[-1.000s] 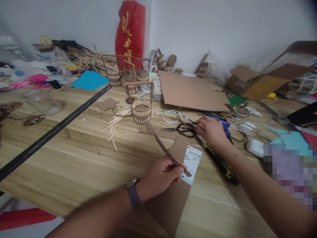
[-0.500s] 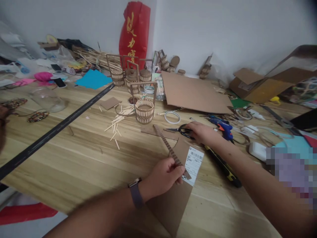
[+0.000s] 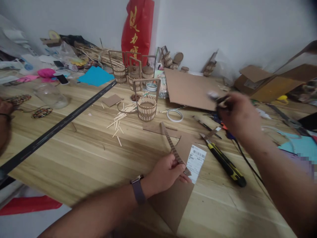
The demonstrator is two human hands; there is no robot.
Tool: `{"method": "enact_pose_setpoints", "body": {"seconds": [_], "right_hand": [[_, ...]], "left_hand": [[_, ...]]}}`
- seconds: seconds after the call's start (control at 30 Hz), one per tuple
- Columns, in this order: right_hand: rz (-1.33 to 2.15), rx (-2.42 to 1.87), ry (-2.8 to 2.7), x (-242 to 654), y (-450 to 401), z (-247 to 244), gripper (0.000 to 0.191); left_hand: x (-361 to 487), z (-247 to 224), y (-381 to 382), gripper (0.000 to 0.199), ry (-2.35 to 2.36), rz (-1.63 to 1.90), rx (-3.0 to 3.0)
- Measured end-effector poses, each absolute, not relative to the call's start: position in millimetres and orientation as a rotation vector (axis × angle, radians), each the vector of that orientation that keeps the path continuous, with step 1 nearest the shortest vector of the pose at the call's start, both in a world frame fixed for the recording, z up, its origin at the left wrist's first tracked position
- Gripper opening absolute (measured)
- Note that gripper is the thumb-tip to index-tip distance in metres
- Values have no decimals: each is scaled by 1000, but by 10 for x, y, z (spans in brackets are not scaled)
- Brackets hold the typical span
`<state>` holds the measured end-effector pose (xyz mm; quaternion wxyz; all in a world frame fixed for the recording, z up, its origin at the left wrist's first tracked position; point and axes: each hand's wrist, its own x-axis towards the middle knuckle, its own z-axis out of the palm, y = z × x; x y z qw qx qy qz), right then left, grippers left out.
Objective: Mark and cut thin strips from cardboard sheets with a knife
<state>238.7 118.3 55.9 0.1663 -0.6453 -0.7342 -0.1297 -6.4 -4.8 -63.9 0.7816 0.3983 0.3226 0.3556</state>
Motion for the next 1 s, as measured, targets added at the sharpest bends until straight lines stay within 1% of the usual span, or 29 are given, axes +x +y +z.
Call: {"method": "enact_pose_setpoints", "body": {"seconds": [0.07,0.1,0.17,0.23,0.3,0.4,0.5,0.67,0.9,1.0], "right_hand": [[-451,-1806,-1838,2477,969,765,56],[-375,-1701,-1723,2503,844,814,57],[-186,-1623,-1705,2498,564,764,56],[-20,-1579,-1906,2421,268,521,50],[183,-1510,-2143,2301,-3,176,43],[449,-1489,-2241,2124,-289,-259,39],[471,-1522,-2262,2021,-403,-405,37],[479,-1534,-2283,1974,-417,-337,36],[467,-1544,-2277,1946,-446,-349,33],[536,-1570,-2247,1933,-453,-344,32]], "left_hand": [[-70,-633,-52,38,697,792,837],[-71,-631,-52,39,700,805,823],[-73,-630,-47,42,709,826,785],[-76,-627,-35,44,711,843,741],[-82,-616,-21,45,704,847,712],[-96,-587,-4,46,710,869,685],[-103,-557,2,45,727,931,654],[-85,-547,0,42,717,978,663],[-75,-554,-14,47,699,1008,666],[-80,-532,-29,53,704,1016,653]]}}
